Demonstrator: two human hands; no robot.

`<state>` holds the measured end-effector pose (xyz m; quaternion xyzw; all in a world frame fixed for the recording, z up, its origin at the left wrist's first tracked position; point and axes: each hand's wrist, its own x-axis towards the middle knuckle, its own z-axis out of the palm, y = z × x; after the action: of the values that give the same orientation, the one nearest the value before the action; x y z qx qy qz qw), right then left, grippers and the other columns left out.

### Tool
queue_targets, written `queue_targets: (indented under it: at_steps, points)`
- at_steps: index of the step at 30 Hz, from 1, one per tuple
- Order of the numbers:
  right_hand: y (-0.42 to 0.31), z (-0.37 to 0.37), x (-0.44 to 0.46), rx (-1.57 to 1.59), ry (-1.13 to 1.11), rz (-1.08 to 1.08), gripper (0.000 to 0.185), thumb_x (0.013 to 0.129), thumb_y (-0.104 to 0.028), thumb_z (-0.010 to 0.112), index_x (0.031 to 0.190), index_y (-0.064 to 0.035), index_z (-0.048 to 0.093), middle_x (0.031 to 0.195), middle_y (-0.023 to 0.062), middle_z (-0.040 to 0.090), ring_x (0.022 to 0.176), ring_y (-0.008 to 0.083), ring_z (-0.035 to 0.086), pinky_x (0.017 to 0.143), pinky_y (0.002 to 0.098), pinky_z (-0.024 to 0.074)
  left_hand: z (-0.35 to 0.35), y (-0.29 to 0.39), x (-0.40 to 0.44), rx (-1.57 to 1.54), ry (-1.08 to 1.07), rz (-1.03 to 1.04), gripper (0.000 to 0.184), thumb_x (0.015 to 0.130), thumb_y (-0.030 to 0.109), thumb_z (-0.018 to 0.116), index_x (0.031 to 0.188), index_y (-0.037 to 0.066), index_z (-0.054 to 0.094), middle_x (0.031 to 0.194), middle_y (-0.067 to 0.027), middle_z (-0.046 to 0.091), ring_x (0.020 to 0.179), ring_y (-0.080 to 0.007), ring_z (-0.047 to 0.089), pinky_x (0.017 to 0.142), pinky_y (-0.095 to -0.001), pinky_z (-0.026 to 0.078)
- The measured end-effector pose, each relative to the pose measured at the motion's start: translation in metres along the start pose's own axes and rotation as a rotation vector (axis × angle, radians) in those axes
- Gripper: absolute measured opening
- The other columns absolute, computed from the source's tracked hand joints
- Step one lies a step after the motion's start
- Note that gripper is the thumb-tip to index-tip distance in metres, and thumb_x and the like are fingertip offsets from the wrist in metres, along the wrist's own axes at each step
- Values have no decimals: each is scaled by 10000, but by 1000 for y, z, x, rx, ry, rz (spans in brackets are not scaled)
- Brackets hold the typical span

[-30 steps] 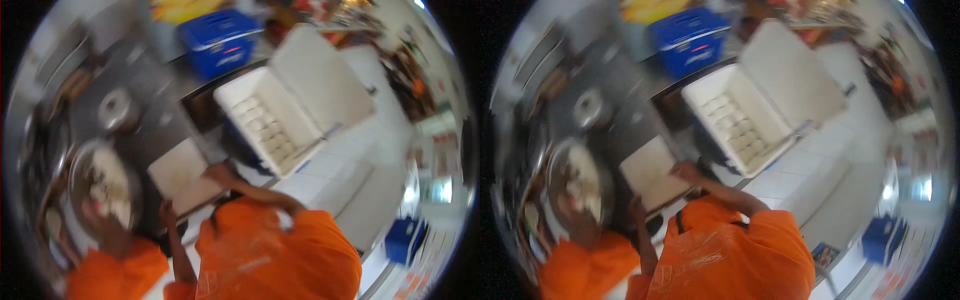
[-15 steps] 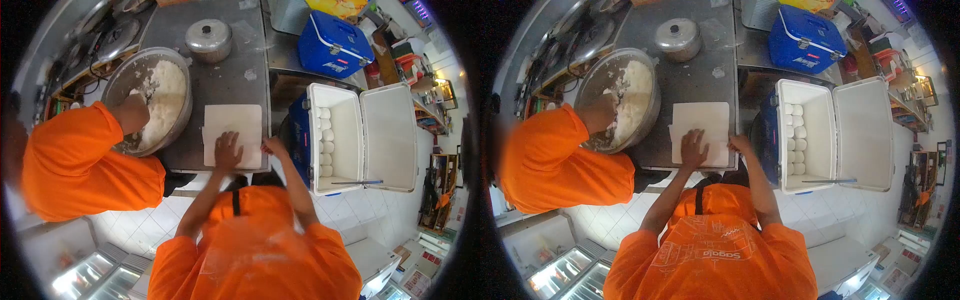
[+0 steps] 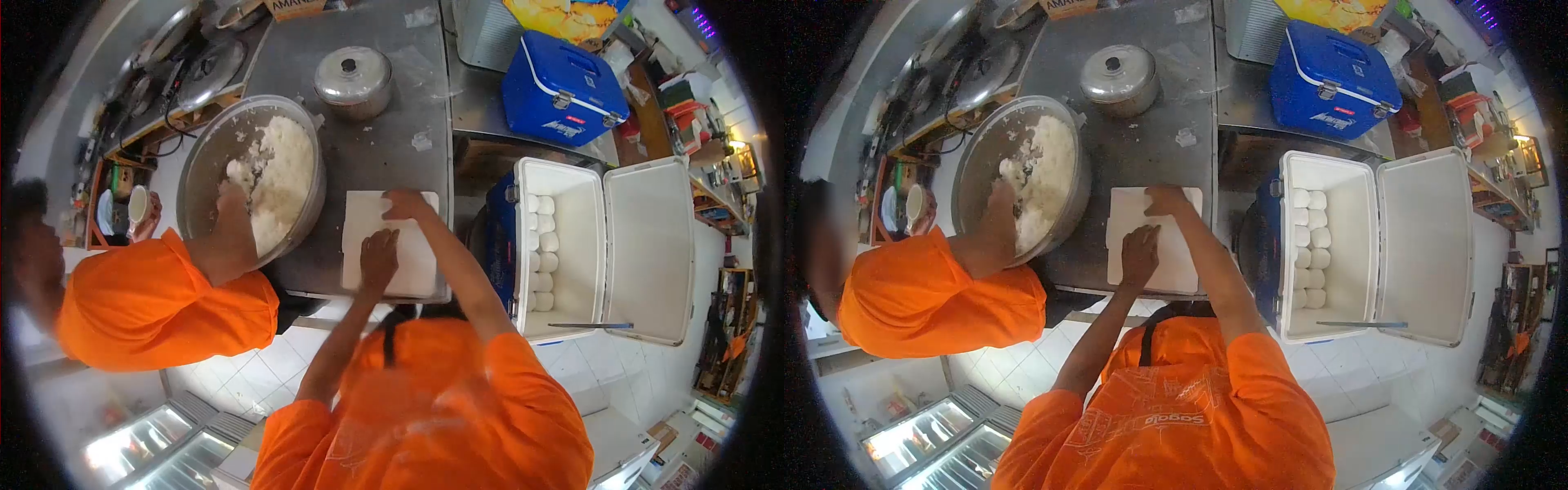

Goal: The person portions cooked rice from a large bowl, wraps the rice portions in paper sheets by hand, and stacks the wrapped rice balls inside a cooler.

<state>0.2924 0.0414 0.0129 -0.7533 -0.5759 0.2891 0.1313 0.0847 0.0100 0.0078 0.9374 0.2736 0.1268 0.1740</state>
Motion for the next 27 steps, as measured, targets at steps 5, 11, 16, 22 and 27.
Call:
queue_targets:
  at_steps: [5, 11, 16, 22, 27]
  points:
    - [-22, -13, -41, -250, 47, -58, 308, 779, -221, 654, 1074, -133, 660, 1030, 122, 645, 945, 289, 619, 926, 442, 439, -54, 20, 38, 63, 184, -198, 456, 821, 215, 677, 1258, 181, 550, 1338, -95, 442, 1330, -334, 311, 1016, -572, 247]
    - [-35, 52, -123, -261, 530, -374, 316, 763, -74, 585, 1071, -52, 654, 935, 69, 600, 927, 229, 563, 888, 368, 438, -64, 6, 36, 147, -23, -150, 206, 715, 170, 697, 919, 185, 679, 1286, -71, 500, 1329, -316, 317, 1005, -652, 194]
    - [-30, 55, -126, -266, 579, -405, 291, 768, -78, 587, 1049, -38, 649, 1000, 75, 589, 980, 242, 546, 920, 388, 439, -48, -48, 3, -128, 256, -241, 242, 704, 96, 647, 945, 116, 661, 1118, -116, 597, 1206, -316, 460, 995, -534, 327]
    - [-6, 24, -149, -185, 411, -263, 251, 725, -13, 603, 970, -28, 656, 1032, 90, 608, 1012, 280, 559, 904, 361, 454, -31, -9, 14, -236, 198, 190, 219, 754, 88, 603, 964, 49, 652, 1077, -126, 608, 1042, -312, 563, 900, -432, 454]
    - [-21, 58, -119, 821, 562, 154, 193, 737, -68, 691, 924, -21, 677, 775, 105, 650, 746, 290, 644, 725, 318, 513, -10, -40, 2, -411, 179, 40, 212, 787, 112, 629, 988, 46, 635, 1066, -141, 600, 1026, -334, 559, 898, -449, 449]
